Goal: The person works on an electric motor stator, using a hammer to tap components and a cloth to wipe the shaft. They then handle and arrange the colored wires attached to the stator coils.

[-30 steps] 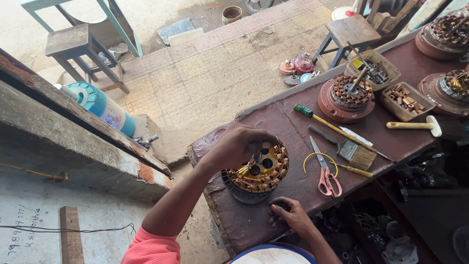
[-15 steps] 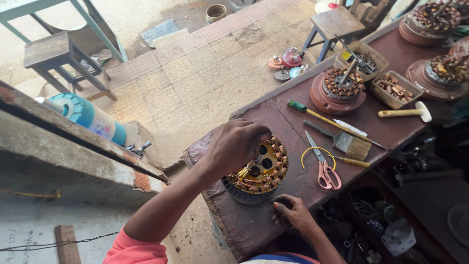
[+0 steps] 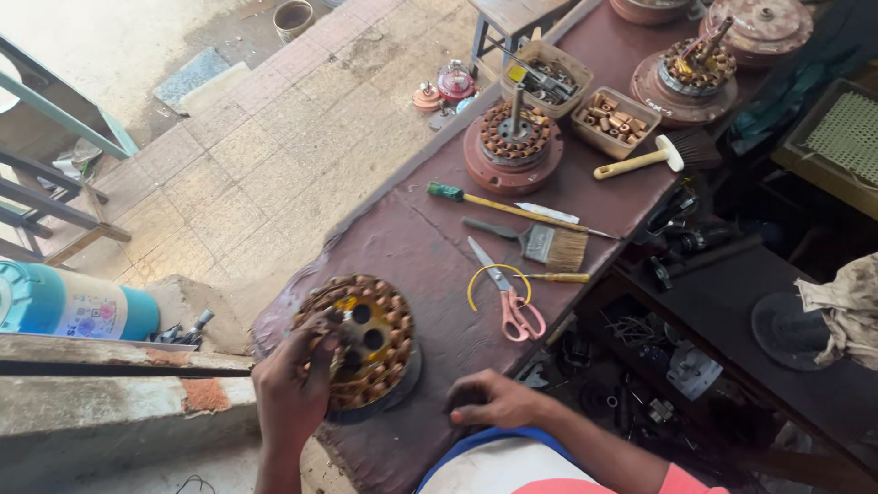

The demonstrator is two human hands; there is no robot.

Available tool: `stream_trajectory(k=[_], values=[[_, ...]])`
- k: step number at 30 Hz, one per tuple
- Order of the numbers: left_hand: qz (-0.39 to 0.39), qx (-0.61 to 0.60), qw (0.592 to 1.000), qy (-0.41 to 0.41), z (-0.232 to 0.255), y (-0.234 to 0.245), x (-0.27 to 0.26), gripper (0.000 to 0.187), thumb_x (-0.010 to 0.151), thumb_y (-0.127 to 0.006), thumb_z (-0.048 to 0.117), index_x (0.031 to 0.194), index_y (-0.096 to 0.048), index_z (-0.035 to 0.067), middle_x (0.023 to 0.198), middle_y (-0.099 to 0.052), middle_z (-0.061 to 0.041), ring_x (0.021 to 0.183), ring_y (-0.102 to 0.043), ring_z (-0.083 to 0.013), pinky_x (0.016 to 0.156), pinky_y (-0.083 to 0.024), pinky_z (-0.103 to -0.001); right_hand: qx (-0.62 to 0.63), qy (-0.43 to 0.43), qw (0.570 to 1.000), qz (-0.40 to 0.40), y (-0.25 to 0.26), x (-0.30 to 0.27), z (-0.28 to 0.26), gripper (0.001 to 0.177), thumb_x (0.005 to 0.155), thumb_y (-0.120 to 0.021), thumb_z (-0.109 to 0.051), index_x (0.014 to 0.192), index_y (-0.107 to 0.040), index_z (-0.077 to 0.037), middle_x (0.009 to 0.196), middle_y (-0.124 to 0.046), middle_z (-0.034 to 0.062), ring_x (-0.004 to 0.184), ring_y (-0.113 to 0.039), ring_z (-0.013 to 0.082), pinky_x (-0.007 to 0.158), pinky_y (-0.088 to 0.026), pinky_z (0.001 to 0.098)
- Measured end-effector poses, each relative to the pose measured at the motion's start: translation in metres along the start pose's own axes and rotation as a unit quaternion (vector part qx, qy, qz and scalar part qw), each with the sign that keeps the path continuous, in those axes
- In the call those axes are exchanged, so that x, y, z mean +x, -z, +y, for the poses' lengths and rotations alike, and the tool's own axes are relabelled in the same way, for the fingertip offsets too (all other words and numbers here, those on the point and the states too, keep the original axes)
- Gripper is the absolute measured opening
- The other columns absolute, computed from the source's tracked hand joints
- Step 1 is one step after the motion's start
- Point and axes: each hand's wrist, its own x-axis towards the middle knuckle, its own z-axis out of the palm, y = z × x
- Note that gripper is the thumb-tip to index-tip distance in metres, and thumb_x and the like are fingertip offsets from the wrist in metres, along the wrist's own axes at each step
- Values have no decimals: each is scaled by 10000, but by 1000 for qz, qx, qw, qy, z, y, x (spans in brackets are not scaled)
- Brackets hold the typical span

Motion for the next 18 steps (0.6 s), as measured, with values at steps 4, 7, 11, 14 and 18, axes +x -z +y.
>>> stream_trajectory(k=[4, 7, 11, 14, 18], values=[[41, 44, 988, 144, -1, -26, -17, 269, 930, -738, 219, 1149, -742, 63, 918, -775, -149, 825, -764, -227, 729, -560, -362, 51, -39, 982, 178, 84, -36, -5, 192, 896, -755, -126, 1066, -757, -37, 947, -751, -3, 870, -687, 71, 791, -577, 261], [96, 98, 985, 101, -7, -36, -20, 238, 966, -719, 181, 1175, -744, 70, 933, -756, -161, 870, -748, -217, 759, -558, -357, 85, -9, 921, 379, 166, -57, 13, 116, 914, -737, -82, 1007, -762, -16, 830, -750, 25, 719, -675, 108, 666, -564, 291], [137, 139, 979, 60, 3, -48, 6, 210, 977, -708, 163, 1160, -736, 63, 942, -754, -148, 878, -750, -221, 765, -559, -358, -57, 41, 834, 548, 266, -83, 39, 102, 952, -718, -87, 1007, -748, -6, 837, -743, 46, 745, -673, 109, 688, -545, 278], [146, 175, 973, 43, 53, -74, 54, 190, 986, -701, 150, 1149, -730, 57, 948, -752, -137, 883, -752, -224, 770, -560, -358, -268, 63, 790, 548, 320, -96, 44, 120, 938, -737, -109, 999, -739, -5, 885, -748, 95, 795, -713, 177, 692, -555, 306], [114, 187, 976, -9, 125, -127, 127, 162, 998, -690, 133, 1134, -722, 51, 957, -750, -124, 890, -754, -228, 776, -561, -358, -437, 137, 775, 435, 366, -92, 38, 119, 898, -754, -115, 976, -730, -29, 899, -739, 122, 812, -723, 293, 715, -574, 365]])
